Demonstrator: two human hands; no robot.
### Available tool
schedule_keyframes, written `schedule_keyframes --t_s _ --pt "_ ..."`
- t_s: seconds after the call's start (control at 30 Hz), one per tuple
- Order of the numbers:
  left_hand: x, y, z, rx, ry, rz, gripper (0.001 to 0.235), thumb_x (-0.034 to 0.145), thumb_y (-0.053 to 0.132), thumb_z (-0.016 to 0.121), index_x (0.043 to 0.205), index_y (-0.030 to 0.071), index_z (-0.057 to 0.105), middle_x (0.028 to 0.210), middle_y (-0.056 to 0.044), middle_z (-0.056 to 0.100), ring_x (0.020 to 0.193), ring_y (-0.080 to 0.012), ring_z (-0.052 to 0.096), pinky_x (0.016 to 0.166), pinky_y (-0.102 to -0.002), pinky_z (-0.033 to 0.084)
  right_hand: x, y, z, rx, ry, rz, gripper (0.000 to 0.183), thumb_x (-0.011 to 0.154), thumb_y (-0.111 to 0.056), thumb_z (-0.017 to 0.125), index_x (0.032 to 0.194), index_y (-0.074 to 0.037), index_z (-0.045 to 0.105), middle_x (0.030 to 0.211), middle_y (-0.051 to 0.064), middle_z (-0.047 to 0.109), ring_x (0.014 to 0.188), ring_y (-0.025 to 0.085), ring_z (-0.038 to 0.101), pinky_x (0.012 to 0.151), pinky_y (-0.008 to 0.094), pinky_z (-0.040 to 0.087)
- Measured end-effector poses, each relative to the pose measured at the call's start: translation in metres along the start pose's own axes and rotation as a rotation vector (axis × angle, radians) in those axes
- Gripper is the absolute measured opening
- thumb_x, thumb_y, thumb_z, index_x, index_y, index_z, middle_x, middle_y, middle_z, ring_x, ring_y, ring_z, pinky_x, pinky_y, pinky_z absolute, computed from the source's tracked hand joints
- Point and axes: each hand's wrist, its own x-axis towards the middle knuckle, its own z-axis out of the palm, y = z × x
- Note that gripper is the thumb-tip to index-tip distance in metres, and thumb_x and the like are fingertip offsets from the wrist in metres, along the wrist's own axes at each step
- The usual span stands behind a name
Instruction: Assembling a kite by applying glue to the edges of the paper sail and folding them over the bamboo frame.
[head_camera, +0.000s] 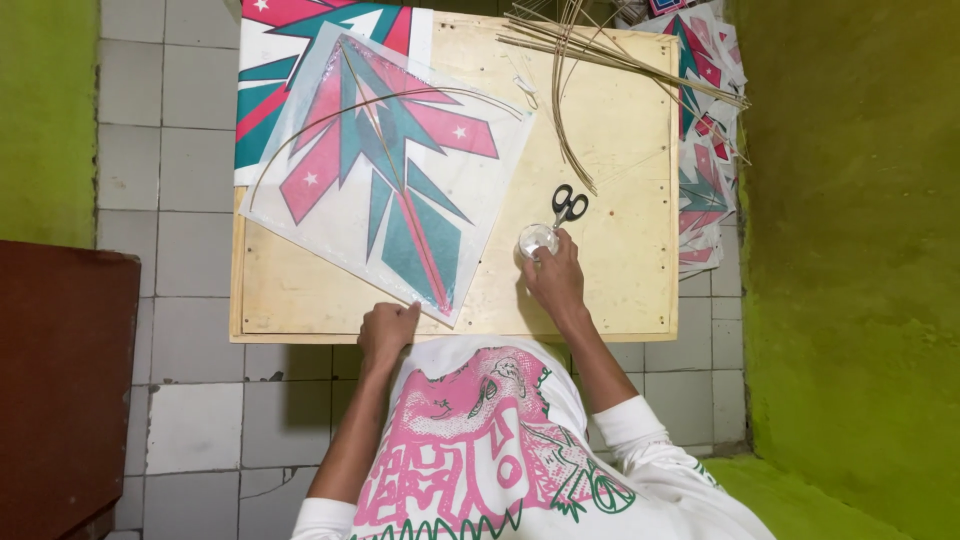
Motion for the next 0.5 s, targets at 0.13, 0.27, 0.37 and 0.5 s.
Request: schedule_keyframes --t_s 0.13,0.27,0.37,0.5 --pt "-0.012 0.051 -0.026 0.006 0.079 0.1 0.033 0.095 0.033 0.067 0.08 0.006 0.079 0.066 -0.017 0.07 0.07 -0.0361 0.072 0.068 -0.045 0.053 0.003 -0.003 -0.005 -0.011 -0.058 0.026 0.027 0.09 -0.023 0.065 0.1 -0.001 0.077 0.138 0.028 0.05 0.128 0.047 0.057 0.101 0.05 0.056" --pt "0.039 0.06 -0.005 0.238 0.207 0.585 0.021 0.094 0.023 0.069 0.106 0.009 0.078 0.096 -0.018 0.074 0.104 -0.0404 0.067 0.09 -0.055 0.052 0.005 -0.005 -0.003 -0.033 -0.036 -0.008 0.027 0.089 -0.021 0.065 0.105 -0.002 0.074 0.136 0.027 0.051 0.124 0.047 0.059 0.096 0.049 0.059" --pt "0.066 0.073 0.008 0.406 0.236 0.807 0.021 0.093 0.015 0.07 0.113 0.011 0.078 0.107 -0.014 0.073 0.115 -0.0337 0.064 0.101 -0.051 0.047 0.002 -0.004 -0.006 -0.04 -0.034 -0.009 0.024 0.089 -0.02 0.064 0.1 -0.001 0.075 0.136 0.028 0.052 0.124 0.048 0.059 0.094 0.05 0.059" --pt "0.107 0.084 0.02 0.593 0.175 0.936 0.028 0.087 0.009 0.078 0.115 0.013 0.077 0.118 -0.013 0.072 0.124 -0.0316 0.061 0.108 -0.054 0.044 0.003 0.012 0.005 -0.033 0.086 -0.046 0.025 0.086 -0.018 0.068 0.101 0.001 0.069 0.132 0.028 0.052 0.12 0.05 0.06 0.087 0.053 0.061"
